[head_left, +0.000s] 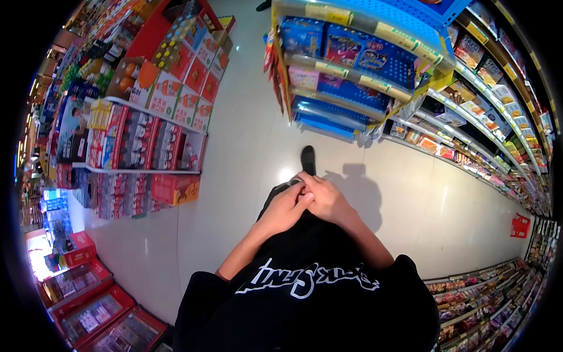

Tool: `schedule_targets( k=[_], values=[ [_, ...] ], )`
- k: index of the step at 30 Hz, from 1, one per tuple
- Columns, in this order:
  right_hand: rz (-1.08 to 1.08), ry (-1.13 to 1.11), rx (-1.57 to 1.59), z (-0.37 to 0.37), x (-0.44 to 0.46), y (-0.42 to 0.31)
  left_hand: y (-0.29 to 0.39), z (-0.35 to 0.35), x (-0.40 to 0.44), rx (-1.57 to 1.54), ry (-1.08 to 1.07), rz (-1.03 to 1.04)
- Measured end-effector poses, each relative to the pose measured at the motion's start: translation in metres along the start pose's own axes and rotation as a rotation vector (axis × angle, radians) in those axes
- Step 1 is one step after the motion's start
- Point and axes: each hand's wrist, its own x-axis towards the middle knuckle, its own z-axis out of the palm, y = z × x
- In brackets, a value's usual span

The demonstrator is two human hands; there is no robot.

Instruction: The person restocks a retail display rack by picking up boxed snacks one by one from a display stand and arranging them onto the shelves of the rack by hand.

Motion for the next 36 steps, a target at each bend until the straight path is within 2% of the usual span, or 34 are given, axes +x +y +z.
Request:
schedule_targets(
  k=[5, 6, 8, 12, 15, 20, 23, 27, 33, 36],
  values=[
    [-0.043, 0.001, 0.011, 0.029, -0.026, -0.012, -0.013, 0.011, -0.044, 0.022, -0.035, -0.078],
    [-0.119, 0.092, -0.044, 0.039, -0.028, -0.01, -0.015, 0.014, -0.05, 0.011, 0.011, -0.048],
    [-0.15, 0.07, -0.054, 0.051, -0.029, -0.007, -0.017, 0.012, -0.062, 0.009, 0.057, -0.071],
    [-0.108, -0.148, -0.053, 0.057, -0.002, -0.04, -0.031, -0.006, -0.089, -0.02, 0.193, -0.053],
    [-0.148, -0.372, -0.069, 0.075, 0.032, -0.065, -0.042, -0.032, -0.111, -0.112, 0.267, -0.114],
    [-0.385, -0.474, -0.16, 0.124, 0.093, -0.131, -0.068, -0.089, -0.154, -0.246, 0.446, -0.323],
    [-0.516, -0.453, -0.174, 0.165, 0.125, -0.163, -0.101, -0.115, -0.175, -0.393, 0.695, -0.155],
    [-0.616, -0.473, -0.115, 0.21, 0.169, -0.215, -0.132, -0.172, -0.197, -0.523, 0.758, -0.163],
    [-0.539, -0.667, -0.179, 0.275, 0.235, -0.269, -0.173, -0.251, -0.23, -0.542, 0.752, -0.172],
    [-0.507, -0.655, -0.195, 0.314, 0.255, -0.292, -0.194, -0.286, -0.252, -0.538, 0.787, -0.206]
  ],
)
